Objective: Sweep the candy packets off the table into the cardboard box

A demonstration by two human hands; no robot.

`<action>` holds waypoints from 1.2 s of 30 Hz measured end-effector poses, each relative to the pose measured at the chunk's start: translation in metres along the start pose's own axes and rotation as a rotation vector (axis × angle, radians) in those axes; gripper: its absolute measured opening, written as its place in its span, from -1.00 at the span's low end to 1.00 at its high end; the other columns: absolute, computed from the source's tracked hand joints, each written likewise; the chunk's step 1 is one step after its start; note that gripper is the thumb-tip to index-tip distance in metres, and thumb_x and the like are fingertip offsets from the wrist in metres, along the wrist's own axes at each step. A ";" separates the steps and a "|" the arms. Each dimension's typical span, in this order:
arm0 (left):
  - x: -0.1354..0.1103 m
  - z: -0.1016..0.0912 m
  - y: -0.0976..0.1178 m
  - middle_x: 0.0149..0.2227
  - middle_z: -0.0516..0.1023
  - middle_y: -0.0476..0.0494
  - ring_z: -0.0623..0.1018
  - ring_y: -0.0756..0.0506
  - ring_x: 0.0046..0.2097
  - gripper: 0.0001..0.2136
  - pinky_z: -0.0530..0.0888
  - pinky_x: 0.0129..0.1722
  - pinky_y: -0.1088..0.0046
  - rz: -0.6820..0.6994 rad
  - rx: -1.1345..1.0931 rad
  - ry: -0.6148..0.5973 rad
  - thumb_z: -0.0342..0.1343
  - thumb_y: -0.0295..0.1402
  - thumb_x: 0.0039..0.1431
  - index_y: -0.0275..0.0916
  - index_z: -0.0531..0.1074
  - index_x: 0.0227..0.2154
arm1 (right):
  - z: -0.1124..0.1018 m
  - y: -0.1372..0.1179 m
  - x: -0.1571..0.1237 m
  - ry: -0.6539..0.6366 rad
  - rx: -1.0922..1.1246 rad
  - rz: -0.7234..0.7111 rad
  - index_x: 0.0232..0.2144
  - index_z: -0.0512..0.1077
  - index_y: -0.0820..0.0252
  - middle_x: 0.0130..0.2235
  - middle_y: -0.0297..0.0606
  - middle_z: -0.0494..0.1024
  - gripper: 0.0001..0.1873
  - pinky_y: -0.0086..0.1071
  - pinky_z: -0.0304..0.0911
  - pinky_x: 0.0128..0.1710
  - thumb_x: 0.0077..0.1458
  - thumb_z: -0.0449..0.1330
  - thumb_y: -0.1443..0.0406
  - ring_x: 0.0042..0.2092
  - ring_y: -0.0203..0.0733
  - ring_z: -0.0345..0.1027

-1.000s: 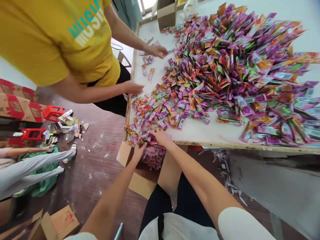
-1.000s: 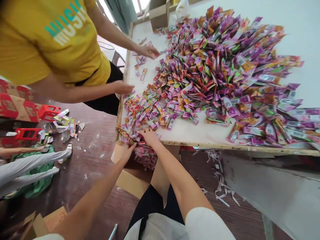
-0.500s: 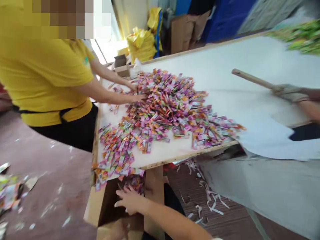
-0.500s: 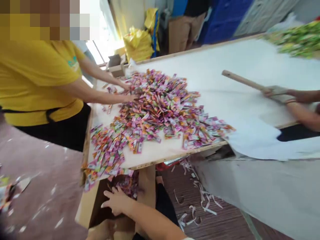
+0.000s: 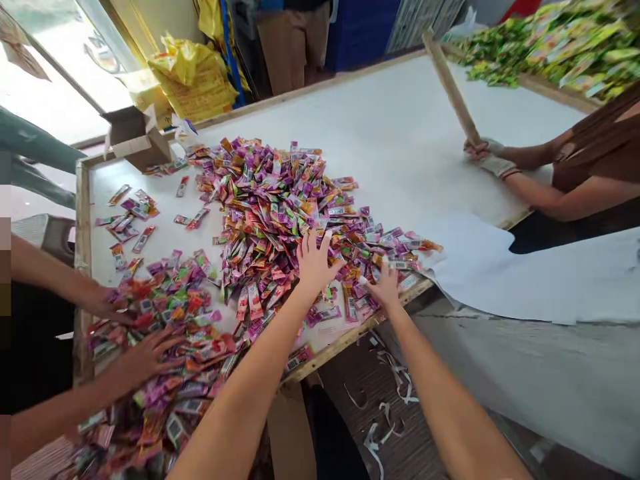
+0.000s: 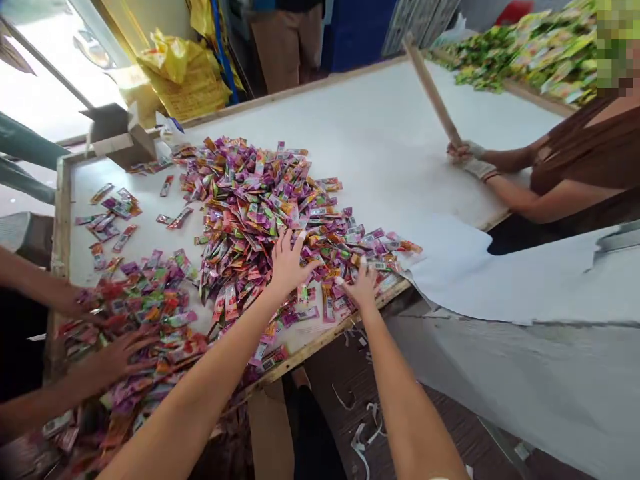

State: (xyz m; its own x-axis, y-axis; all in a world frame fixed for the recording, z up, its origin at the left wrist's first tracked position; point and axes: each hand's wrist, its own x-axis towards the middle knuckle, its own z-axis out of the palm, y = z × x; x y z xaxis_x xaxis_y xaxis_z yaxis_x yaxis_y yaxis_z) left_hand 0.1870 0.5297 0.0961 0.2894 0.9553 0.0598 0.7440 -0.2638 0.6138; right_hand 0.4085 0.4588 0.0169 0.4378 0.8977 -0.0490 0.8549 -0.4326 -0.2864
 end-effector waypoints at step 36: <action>-0.117 -0.012 -0.118 0.25 0.19 -0.22 0.13 -0.30 0.27 -0.51 0.25 0.18 -0.01 -0.384 0.309 -0.115 -0.01 -0.20 0.16 -0.24 0.26 0.14 | 0.074 -0.149 -0.195 -0.132 0.404 -0.194 0.16 0.17 0.25 0.25 0.17 -0.02 -0.27 0.07 0.06 0.10 -0.01 0.19 0.05 0.22 0.25 -0.03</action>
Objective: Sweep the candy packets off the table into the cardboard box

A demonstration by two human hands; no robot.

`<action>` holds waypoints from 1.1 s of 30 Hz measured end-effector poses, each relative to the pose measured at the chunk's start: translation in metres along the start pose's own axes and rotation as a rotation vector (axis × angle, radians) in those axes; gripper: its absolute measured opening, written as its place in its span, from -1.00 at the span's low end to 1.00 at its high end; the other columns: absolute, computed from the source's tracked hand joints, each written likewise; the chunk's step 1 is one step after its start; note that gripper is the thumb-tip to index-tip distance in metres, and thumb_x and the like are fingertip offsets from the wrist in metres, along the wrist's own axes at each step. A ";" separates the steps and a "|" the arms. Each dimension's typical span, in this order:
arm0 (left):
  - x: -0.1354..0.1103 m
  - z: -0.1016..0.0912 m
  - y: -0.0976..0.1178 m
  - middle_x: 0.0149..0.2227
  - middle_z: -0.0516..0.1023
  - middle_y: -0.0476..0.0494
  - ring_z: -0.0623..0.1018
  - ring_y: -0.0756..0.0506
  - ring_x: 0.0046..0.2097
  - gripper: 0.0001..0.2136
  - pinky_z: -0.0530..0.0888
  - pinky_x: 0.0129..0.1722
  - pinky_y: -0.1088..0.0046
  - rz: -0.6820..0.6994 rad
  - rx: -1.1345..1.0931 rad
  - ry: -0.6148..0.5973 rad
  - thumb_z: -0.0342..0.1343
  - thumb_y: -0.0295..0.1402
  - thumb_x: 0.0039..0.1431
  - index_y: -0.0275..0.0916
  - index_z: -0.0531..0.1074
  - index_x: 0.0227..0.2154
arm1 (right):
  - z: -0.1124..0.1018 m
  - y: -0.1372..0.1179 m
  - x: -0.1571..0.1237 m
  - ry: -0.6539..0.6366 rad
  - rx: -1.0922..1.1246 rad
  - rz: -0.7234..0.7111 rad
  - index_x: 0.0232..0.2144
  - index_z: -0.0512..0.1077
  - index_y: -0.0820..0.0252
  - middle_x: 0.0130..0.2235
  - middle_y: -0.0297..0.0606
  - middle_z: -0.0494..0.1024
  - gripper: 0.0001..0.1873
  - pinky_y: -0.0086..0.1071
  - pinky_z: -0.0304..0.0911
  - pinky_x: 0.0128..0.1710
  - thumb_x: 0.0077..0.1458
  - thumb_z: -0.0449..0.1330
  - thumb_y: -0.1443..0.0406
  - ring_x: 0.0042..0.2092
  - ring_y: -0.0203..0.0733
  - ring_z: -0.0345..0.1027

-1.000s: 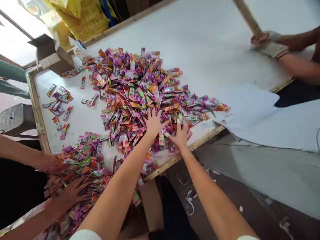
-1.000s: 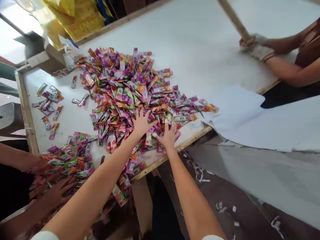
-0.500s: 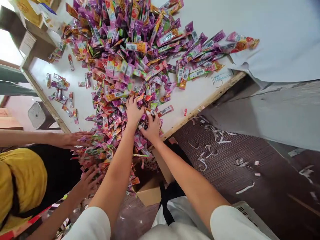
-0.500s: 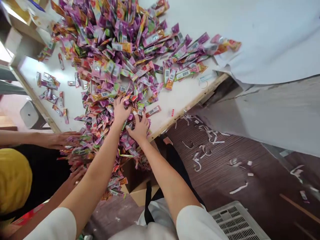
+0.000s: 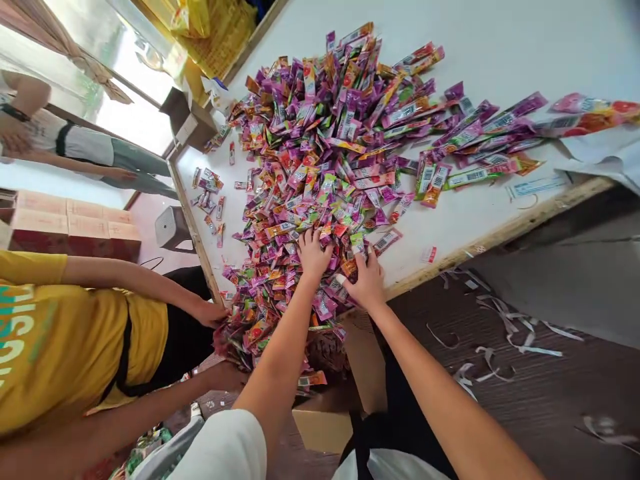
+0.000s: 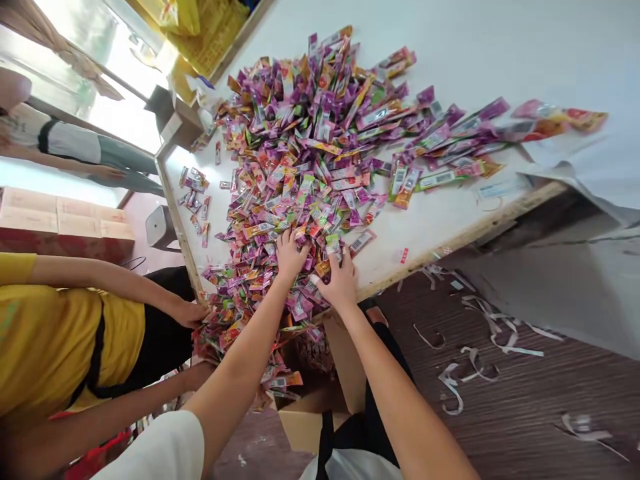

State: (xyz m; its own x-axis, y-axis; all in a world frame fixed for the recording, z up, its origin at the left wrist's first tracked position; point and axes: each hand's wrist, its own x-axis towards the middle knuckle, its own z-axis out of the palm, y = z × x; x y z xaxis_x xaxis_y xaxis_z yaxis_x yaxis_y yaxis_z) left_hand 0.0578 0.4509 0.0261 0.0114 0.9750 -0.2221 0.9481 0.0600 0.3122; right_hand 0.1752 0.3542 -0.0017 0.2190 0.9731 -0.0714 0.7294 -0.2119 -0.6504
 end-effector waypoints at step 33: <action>-0.189 -0.019 -0.147 -0.05 0.49 -0.18 0.46 -0.09 0.01 -0.71 0.36 0.07 0.37 -0.345 -0.502 0.046 -0.08 -0.22 0.20 -0.24 0.39 -0.12 | 0.043 -0.089 -0.184 -0.547 0.605 0.031 0.06 0.20 0.20 0.10 -0.05 0.19 -0.38 -0.14 0.08 0.20 -0.13 0.13 0.38 0.17 -0.03 0.11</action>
State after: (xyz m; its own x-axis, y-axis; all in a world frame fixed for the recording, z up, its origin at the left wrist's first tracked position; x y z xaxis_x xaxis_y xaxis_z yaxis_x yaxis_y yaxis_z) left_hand -0.0894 0.2621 0.0398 -0.2941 0.8889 -0.3513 0.6290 0.4568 0.6290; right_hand 0.0422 0.1977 0.0373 -0.2283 0.9070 -0.3540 0.2180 -0.3068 -0.9265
